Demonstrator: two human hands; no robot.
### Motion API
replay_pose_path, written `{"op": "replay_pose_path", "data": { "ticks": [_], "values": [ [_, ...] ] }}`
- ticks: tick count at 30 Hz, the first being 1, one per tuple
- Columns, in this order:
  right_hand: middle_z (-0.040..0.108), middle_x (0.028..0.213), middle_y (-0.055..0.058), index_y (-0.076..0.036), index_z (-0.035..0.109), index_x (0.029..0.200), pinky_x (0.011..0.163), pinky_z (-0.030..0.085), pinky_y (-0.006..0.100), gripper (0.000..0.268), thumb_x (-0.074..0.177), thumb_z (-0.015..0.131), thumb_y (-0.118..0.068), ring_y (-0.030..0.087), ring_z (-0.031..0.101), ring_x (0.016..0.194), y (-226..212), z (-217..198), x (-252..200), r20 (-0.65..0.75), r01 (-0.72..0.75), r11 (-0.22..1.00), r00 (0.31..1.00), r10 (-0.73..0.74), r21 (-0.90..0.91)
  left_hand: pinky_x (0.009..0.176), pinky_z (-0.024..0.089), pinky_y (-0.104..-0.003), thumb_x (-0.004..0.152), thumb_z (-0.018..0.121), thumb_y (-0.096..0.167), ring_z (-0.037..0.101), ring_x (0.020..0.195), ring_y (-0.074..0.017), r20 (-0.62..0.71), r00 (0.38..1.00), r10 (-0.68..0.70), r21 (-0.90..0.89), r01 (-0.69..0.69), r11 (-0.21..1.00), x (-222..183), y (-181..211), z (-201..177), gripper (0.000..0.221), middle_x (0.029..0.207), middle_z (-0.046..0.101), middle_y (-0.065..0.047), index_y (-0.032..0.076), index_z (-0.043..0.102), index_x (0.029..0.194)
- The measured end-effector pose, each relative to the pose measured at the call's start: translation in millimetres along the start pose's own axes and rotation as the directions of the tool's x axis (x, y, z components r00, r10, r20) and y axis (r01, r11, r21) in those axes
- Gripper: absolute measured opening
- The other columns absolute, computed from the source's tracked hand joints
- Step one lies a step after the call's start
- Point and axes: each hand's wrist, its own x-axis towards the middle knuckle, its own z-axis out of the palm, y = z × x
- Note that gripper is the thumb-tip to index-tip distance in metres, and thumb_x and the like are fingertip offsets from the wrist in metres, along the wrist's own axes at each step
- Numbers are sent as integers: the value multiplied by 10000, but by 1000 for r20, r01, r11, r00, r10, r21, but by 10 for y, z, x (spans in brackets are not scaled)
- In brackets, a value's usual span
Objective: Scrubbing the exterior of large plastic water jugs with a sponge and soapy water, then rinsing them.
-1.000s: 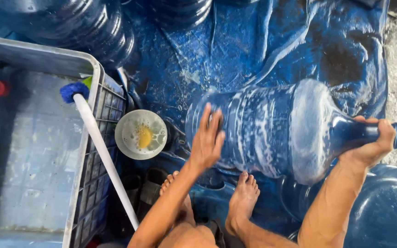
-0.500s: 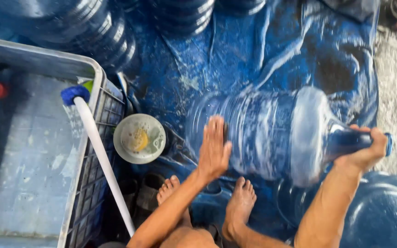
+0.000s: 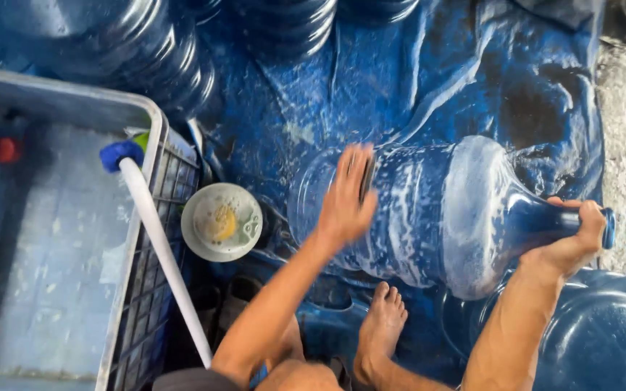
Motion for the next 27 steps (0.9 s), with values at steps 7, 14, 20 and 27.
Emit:
{"op": "replay_pose_path", "data": {
  "ticks": [7, 14, 20, 27],
  "values": [
    [739, 896, 40, -179, 646, 820, 799, 599, 321, 230, 701, 650, -376, 185, 716, 834, -8, -33, 113, -159, -169, 985, 972, 173, 39, 993, 575, -433, 1005, 615, 61, 385, 1505, -530, -87, 947, 310, 10, -310, 951, -682, -81, 237, 764, 1687, 119, -287, 10, 182, 1632],
    [723, 874, 57, -155, 641, 818, 800, 602, 320, 129, 790, 652, -281, 198, 703, 833, 2, 9, -1, -139, -71, 990, 986, 88, 122, 1100, 333, -538, 991, 447, 321, 389, 1412, -426, 103, 994, -32, -60, 39, 997, -41, 207, 79, 652, 1648, 278, -196, 92, 301, 1584],
    [644, 873, -4, -153, 591, 950, 972, 540, 310, 127, 823, 581, -154, 182, 703, 912, 102, -157, 22, 12, -58, 951, 998, 57, 304, 1282, 155, -583, 1028, 450, 181, 221, 1575, -430, -6, 990, 142, 2, -142, 990, -459, 148, 245, 634, 1670, 255, -235, -14, 240, 1593],
    [682, 928, 20, -145, 648, 902, 1078, 485, 287, 159, 850, 554, -262, 148, 671, 989, -54, 35, -346, 86, -25, 990, 996, 13, 137, 1221, 159, -537, 1020, 291, 430, 287, 1529, -352, 288, 939, -187, 0, 195, 981, 451, -50, -5, 661, 1623, 376, -174, 54, 345, 1561]
  ]
}}
